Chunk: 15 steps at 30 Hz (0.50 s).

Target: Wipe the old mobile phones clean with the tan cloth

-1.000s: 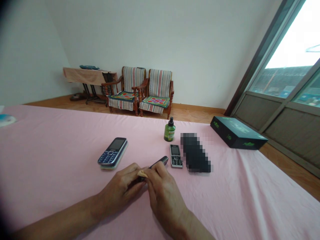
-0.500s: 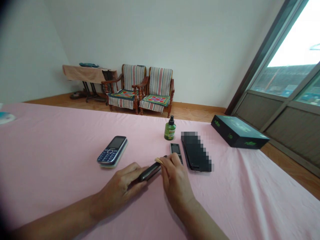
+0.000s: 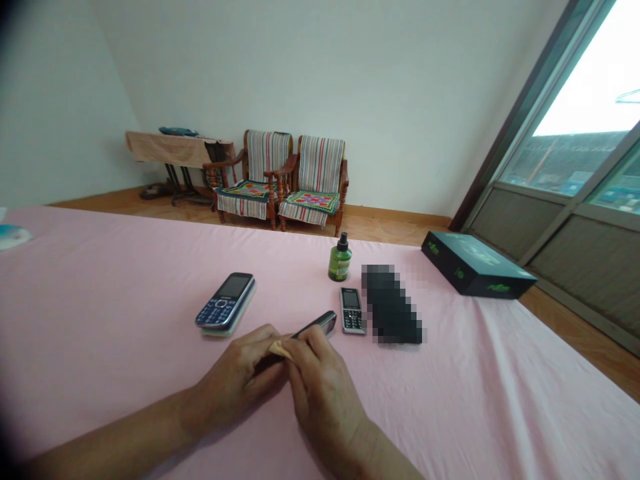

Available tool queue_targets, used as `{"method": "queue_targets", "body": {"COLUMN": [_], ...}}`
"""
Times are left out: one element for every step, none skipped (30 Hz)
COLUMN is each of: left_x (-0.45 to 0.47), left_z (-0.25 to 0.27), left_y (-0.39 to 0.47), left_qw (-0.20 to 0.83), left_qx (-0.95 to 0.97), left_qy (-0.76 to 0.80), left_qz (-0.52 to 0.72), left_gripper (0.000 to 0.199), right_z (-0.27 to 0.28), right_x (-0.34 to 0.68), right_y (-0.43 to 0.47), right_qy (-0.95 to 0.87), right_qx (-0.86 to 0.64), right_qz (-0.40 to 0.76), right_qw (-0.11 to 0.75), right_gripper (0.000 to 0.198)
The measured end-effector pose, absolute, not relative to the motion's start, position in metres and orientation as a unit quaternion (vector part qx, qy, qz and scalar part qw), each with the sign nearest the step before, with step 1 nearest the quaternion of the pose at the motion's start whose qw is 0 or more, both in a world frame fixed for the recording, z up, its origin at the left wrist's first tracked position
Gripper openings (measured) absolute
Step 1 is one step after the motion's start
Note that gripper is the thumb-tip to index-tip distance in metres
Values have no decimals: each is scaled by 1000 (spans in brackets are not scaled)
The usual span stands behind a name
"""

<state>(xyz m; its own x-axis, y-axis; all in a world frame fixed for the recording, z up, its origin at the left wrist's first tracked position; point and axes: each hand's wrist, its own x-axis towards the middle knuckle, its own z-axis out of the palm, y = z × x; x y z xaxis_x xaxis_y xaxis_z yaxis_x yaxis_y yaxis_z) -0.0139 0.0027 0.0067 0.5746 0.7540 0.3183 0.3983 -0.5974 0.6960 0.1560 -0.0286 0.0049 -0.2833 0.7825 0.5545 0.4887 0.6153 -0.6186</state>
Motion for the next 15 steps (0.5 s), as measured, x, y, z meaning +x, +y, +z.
{"method": "queue_targets", "body": {"left_x": [-14, -14, -13, -14, -14, -14, -14, -14, -15, -15, -15, -14, -14, -14, -14], "left_z": [7, 7, 7, 6, 6, 6, 6, 6, 6, 6, 6, 6, 5, 5, 5], "left_y": [3, 4, 4, 5, 6, 7, 7, 7, 7, 6, 6, 5, 4, 3, 2], "left_qw": [285, 282, 280, 280, 279, 278, 276, 273, 271, 270, 269, 268, 267, 265, 263], "left_qx": [839, 840, 841, 843, 845, 846, 848, 849, 851, 852, 853, 854, 855, 856, 857], "left_qy": [349, 353, 355, 354, 351, 349, 346, 344, 342, 339, 337, 335, 335, 336, 336], "left_qz": [305, 300, 297, 293, 291, 291, 292, 293, 294, 293, 293, 293, 292, 291, 291], "left_gripper": [12, 11, 10, 11, 13, 15, 17, 19, 21, 23, 23, 22, 21, 18, 17], "right_z": [5, 6, 6, 6, 6, 6, 5, 5, 4, 4, 3, 3, 2, 2, 1], "right_x": [161, 168, 175, 183, 190, 197, 202, 205, 206, 205, 203, 200, 195, 190, 184], "right_y": [-25, -20, -15, -10, -4, 0, 4, 6, 7, 7, 6, 3, 0, -4, -8], "right_qy": [-780, -775, -764, -749, -737, -725, -721, -718, -717, -719, -722, -727, -733, -741, -748], "right_qx": [-418, -432, -451, -476, -498, -514, -523, -528, -528, -524, -518, -509, -500, -490, -481], "right_qz": [152, 132, 110, 90, 73, 57, 49, 45, 43, 45, 48, 55, 64, 75, 89], "right_qw": [441, 442, 449, 451, 451, 455, 452, 452, 453, 455, 456, 457, 456, 453, 449], "right_gripper": [29, 28, 25, 23, 21, 19, 18, 18, 18, 19, 20, 21, 23, 24, 24]}}
